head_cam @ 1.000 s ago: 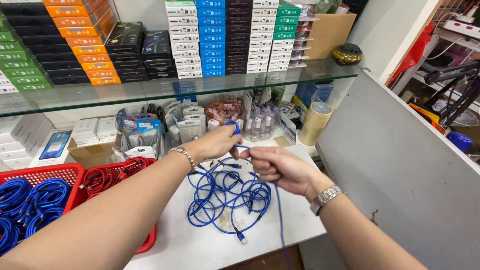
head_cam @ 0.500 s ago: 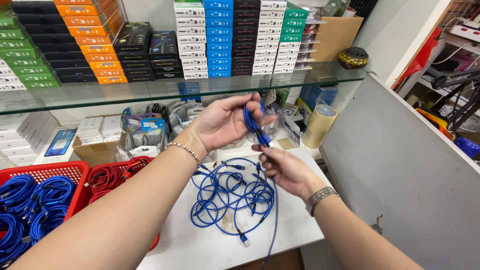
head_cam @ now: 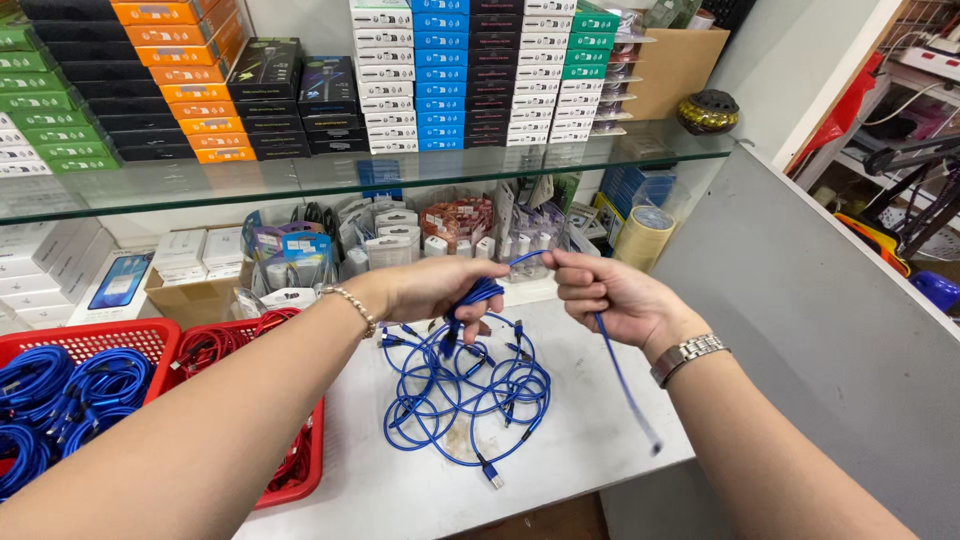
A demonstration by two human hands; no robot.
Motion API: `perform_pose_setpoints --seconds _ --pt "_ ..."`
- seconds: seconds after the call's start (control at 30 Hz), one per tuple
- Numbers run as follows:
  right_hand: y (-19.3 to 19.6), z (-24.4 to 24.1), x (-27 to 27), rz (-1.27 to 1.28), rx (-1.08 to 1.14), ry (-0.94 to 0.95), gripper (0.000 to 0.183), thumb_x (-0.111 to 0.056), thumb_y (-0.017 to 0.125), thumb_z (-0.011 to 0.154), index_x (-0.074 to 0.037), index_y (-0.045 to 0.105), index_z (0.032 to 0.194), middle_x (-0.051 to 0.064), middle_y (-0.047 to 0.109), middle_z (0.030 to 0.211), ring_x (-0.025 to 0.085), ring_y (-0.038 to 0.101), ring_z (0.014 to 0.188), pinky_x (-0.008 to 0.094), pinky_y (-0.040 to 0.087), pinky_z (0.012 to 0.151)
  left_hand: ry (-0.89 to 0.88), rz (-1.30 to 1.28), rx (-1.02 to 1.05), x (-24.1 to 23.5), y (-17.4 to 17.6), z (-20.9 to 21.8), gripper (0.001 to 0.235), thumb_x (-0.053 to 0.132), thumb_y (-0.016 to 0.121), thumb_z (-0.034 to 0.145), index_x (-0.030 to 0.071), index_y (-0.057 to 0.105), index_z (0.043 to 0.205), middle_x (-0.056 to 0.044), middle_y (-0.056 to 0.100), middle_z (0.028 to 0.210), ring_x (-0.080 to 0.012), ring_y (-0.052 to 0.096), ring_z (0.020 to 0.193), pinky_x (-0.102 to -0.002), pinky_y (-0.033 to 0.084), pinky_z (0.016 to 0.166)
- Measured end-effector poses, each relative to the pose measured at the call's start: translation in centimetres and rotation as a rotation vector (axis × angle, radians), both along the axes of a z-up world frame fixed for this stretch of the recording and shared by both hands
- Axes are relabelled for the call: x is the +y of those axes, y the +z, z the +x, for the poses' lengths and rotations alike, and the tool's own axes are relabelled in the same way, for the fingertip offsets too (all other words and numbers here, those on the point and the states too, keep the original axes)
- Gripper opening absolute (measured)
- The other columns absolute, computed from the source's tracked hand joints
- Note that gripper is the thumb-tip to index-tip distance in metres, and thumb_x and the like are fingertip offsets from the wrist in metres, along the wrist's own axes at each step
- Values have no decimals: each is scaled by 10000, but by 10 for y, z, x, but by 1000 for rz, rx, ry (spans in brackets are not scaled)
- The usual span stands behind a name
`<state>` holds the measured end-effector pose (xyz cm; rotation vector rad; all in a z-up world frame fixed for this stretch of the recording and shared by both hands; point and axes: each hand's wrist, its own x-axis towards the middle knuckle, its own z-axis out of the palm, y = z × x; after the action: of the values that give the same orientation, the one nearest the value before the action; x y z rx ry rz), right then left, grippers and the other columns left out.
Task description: The person untangles and coils red and blue USB cables, then places them into red baskets on a counter. The person handles the cables one at a time, separating them from a pile and arranging them neatly.
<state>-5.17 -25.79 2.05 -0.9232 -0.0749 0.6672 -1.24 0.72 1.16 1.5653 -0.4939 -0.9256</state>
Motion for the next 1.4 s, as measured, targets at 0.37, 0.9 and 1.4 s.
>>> perform_pose_setpoints --seconds 0.37,0.9,1.4 --pt "-51 -16 55 -44 69 -175 307 -246 592 1009 -66 640 1252 -65 487 720 11 364 558 162 260 432 519 -801 296 -40 20 21 227 202 435 1044 31 585 1053 -45 671 750 -241 713 846 -427 506 996" --pt "-15 -2 -5 -689 -386 -15 225 -233 676 976 -63 745 1106 -69 615 801 40 487 698 199 429 661 -231 -153 294 10 -2 -14 331 317 493 1093 28 596 968 68 418 560 -86 421 486 -360 554 965" --pt "-69 -45 101 5 1 -308 224 -151 606 1030 22 597 1172 74 700 973 140 668 828 268 577 790 542 223 -833 -42 -41 6 388 294 488 1047 -86 555 1019 -195 777 938 -289 746 884 -406 572 802"
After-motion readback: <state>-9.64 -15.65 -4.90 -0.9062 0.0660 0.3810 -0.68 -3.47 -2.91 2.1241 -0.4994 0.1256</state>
